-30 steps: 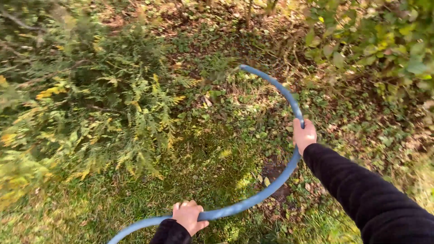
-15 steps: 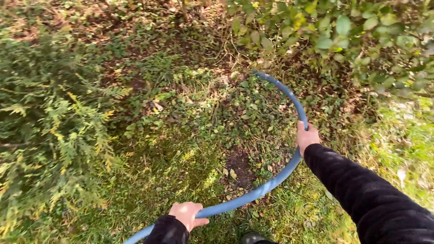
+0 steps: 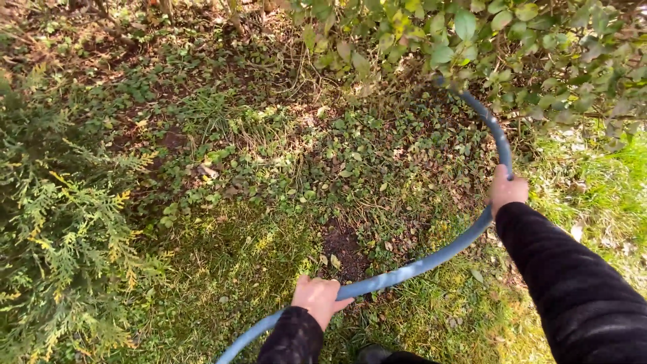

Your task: Watering various plants and bushes in a garden using a garden hose.

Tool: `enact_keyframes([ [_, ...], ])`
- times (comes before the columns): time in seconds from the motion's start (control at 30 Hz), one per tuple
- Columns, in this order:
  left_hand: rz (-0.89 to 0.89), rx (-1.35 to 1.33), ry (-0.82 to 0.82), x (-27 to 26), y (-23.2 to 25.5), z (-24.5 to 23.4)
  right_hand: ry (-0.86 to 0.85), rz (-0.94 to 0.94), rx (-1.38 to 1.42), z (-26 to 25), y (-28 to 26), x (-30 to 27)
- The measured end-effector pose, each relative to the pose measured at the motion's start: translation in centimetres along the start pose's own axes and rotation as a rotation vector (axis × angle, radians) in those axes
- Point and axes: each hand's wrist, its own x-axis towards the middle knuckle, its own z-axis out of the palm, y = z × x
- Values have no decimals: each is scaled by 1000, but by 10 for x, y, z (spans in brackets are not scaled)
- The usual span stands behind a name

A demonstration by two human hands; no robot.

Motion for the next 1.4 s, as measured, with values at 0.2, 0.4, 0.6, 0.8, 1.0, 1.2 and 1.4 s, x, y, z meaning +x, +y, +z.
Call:
enact_keyframes([
  [0.2, 41, 157, 31, 53, 16, 53, 183, -143, 41, -14, 38, 81],
  [0.4, 55, 26, 18, 78, 21, 67, 280, -145, -30, -29, 64, 118],
  [0.6, 15, -141, -76, 62, 31, 30, 148, 6, 101, -41, 20, 55],
  [0.8, -72, -203, -117, 61, 31, 23, 139, 27, 142, -30, 8, 60],
  [1.0, -59, -202, -72, 63, 27, 42, 154, 98, 64, -33, 21, 62],
  [1.2, -12, -187, -125, 56, 33, 36, 167, 81, 60, -44, 57, 70],
  [1.4, 74, -174, -177, 68, 29, 71, 175, 134, -16, -73, 99, 64],
])
